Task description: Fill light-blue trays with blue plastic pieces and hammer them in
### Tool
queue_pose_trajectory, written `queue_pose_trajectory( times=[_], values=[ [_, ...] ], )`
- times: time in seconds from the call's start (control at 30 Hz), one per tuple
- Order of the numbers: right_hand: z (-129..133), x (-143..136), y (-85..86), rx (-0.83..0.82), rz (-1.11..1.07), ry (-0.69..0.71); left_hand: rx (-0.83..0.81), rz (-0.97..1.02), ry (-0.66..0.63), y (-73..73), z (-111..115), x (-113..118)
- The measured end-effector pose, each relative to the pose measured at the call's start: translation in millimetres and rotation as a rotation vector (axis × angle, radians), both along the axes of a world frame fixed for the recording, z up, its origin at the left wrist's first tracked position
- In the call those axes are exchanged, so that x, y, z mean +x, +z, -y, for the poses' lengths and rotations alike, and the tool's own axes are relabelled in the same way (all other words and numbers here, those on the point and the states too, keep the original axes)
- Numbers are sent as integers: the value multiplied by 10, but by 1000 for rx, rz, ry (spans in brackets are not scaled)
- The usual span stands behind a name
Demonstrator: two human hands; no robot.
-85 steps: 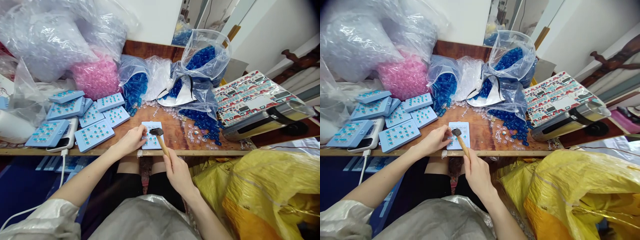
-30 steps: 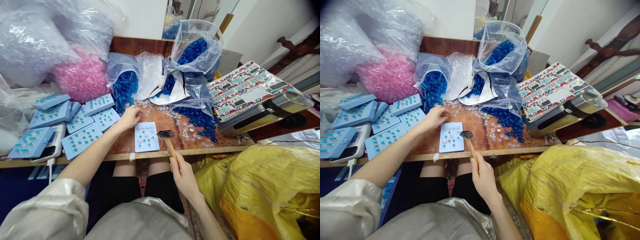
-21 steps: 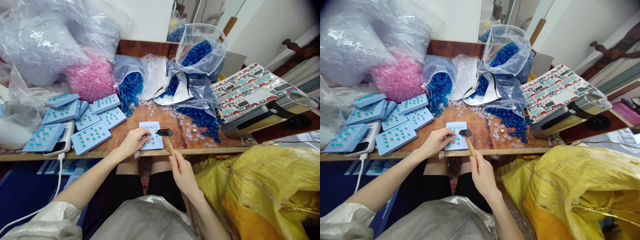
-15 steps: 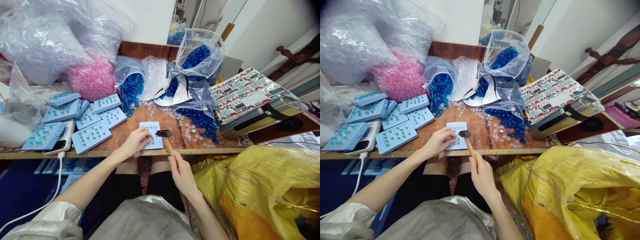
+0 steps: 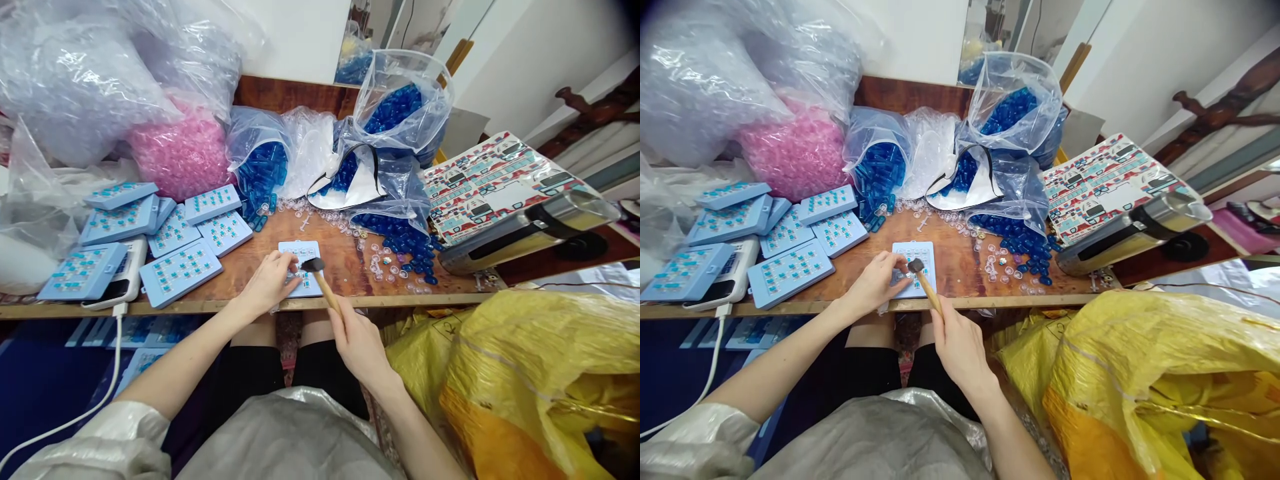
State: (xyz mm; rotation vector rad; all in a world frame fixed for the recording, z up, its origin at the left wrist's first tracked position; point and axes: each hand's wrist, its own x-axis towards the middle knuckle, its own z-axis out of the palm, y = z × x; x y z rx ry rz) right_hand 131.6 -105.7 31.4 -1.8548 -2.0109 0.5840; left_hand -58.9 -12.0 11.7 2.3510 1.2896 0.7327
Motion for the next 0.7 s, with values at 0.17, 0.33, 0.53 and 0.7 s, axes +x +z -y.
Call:
queue_pose_trajectory(
  times=[0.17, 0.33, 0.53, 0.7],
  values=[
    [-10, 65, 44, 12, -110, -24, -49, 3, 9, 16, -22, -20],
    [42, 203, 5, 2, -235, -129, -96, -13, -18, 207, -202, -45],
    [22, 297, -104, -13, -277, -180, 146, -107, -40, 127, -1061, 95],
    [47, 304, -132, -18, -299, -177, 117, -325, -62, -145, -1572, 244]
  ],
)
